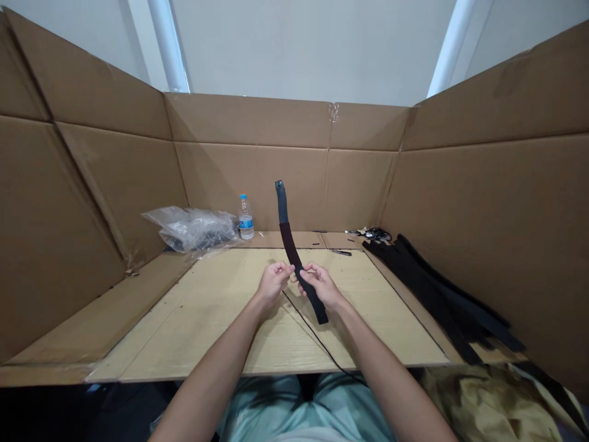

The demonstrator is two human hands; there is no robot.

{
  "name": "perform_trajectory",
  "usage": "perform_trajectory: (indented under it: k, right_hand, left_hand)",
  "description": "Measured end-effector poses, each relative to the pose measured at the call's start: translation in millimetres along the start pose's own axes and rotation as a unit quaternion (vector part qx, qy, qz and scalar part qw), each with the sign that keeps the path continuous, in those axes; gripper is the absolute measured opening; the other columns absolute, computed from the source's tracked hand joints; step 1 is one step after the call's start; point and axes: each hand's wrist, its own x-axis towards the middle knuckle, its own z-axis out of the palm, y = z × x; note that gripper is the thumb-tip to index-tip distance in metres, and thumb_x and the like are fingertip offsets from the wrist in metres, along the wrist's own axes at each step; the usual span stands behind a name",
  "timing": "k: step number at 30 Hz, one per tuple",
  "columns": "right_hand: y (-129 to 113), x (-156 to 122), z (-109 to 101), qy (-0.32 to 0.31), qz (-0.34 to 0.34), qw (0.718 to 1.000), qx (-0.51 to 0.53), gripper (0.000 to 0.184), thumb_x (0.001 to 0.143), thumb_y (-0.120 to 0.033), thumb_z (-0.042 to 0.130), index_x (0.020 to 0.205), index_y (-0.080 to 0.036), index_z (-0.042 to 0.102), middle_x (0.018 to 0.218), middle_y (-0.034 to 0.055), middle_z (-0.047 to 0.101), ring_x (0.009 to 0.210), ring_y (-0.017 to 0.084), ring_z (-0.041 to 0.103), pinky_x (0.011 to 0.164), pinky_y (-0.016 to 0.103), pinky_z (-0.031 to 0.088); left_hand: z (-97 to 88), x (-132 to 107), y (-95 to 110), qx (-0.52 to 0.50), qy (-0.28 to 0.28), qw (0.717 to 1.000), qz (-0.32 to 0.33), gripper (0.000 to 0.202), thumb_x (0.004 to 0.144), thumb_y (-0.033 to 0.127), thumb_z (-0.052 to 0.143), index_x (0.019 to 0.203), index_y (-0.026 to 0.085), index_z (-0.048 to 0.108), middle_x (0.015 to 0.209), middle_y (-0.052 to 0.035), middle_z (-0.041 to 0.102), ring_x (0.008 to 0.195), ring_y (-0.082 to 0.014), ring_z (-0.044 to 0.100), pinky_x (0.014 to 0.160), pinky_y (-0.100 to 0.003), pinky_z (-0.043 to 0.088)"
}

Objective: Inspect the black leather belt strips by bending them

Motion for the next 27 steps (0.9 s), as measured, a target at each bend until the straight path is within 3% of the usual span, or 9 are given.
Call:
perform_trajectory:
  k: [3, 7, 10, 13, 17, 20, 23, 27]
  right_hand:
    - [1, 2, 0, 0.007, 0.003, 0.999, 0.031, 0.044, 0.062, -0.046, 0.08, 0.081, -0.016, 0.054, 0.08, 0.0047, 0.069, 0.055, 0.009, 0.057, 0.05, 0.02, 0.045]
    - [8, 4, 0, 0.031, -0.001, 0.998, 0.048, 0.044, 0.056, -0.035, 0.084, 0.088, -0.016, 0.062, 0.078, 0.0013, 0.066, 0.058, 0.009, 0.056, 0.054, 0.021, 0.048]
    - [13, 5, 0, 0.017, -0.003, 1.0, 0.025, 0.045, 0.054, -0.031, 0.086, 0.091, -0.015, 0.065, 0.075, 0.0, 0.063, 0.056, 0.008, 0.054, 0.053, 0.021, 0.049]
    - [13, 4, -1, 0.006, -0.001, 1.0, 0.003, 0.041, 0.053, -0.032, 0.086, 0.082, -0.014, 0.064, 0.073, -0.0005, 0.062, 0.053, 0.007, 0.053, 0.049, 0.021, 0.048]
    - [9, 1, -1, 0.009, 0.008, 1.0, -0.006, 0.049, 0.052, -0.037, 0.087, 0.08, -0.017, 0.051, 0.066, -0.0026, 0.061, 0.048, 0.01, 0.054, 0.04, 0.02, 0.041]
    - [5, 0, 0, 0.003, 0.008, 1.0, 0.018, 0.051, 0.058, -0.046, 0.083, 0.079, -0.019, 0.045, 0.069, 0.0007, 0.065, 0.049, 0.009, 0.054, 0.042, 0.019, 0.039]
    - [4, 1, 1, 0.011, 0.019, 0.998, 0.059, 0.049, 0.058, -0.051, 0.081, 0.075, -0.018, 0.048, 0.073, 0.0022, 0.066, 0.056, 0.01, 0.057, 0.05, 0.021, 0.043]
    - [5, 2, -1, 0.027, 0.0, 0.999, 0.035, 0.043, 0.052, -0.037, 0.087, 0.08, -0.016, 0.061, 0.072, -0.0001, 0.066, 0.06, 0.009, 0.057, 0.055, 0.02, 0.043]
  left_hand:
    - [0.2, 1, -1, 0.015, 0.023, 0.999, 0.019, 0.053, 0.053, 0.052, 0.081, 0.057, 0.016, 0.042, 0.042, 0.008, 0.035, 0.037, -0.0015, 0.019, 0.04, -0.019, 0.009]
    - [1.8, 1, -1, 0.026, 0.027, 0.999, 0.012, 0.052, 0.046, 0.048, 0.085, 0.061, 0.015, 0.048, 0.047, 0.006, 0.045, 0.037, -0.0012, 0.024, 0.039, -0.019, 0.011]
    - [2.3, 2, -1, 0.017, 0.022, 1.0, 0.006, 0.052, 0.042, 0.043, 0.087, 0.061, 0.015, 0.047, 0.045, 0.0081, 0.04, 0.037, -0.0013, 0.026, 0.039, -0.019, 0.012]
    - [1.6, 1, 0, 0.005, 0.007, 1.0, -0.008, 0.052, 0.042, 0.042, 0.087, 0.06, 0.015, 0.046, 0.044, 0.0089, 0.038, 0.036, -0.0011, 0.025, 0.039, -0.018, 0.012]
    - [-0.4, 0, 0, 0.001, -0.006, 1.0, -0.015, 0.05, 0.046, 0.041, 0.087, 0.06, 0.015, 0.046, 0.044, 0.0071, 0.042, 0.035, -0.0011, 0.025, 0.039, -0.018, 0.011]
    - [-1.3, 0, 1, -0.003, -0.005, 1.0, -0.015, 0.049, 0.048, 0.04, 0.086, 0.06, 0.015, 0.046, 0.045, 0.0053, 0.046, 0.036, -0.0012, 0.026, 0.04, -0.018, 0.011]
    - [-0.9, -1, 2, -0.003, 0.011, 1.0, -0.006, 0.049, 0.05, 0.041, 0.084, 0.06, 0.015, 0.044, 0.049, 0.0031, 0.052, 0.036, -0.0006, 0.025, 0.04, -0.018, 0.011]
    - [0.4, -1, 5, 0.011, 0.014, 1.0, -0.011, 0.047, 0.043, 0.037, 0.086, 0.061, 0.014, 0.049, 0.052, 0.0018, 0.055, 0.037, -0.0009, 0.029, 0.039, -0.019, 0.012]
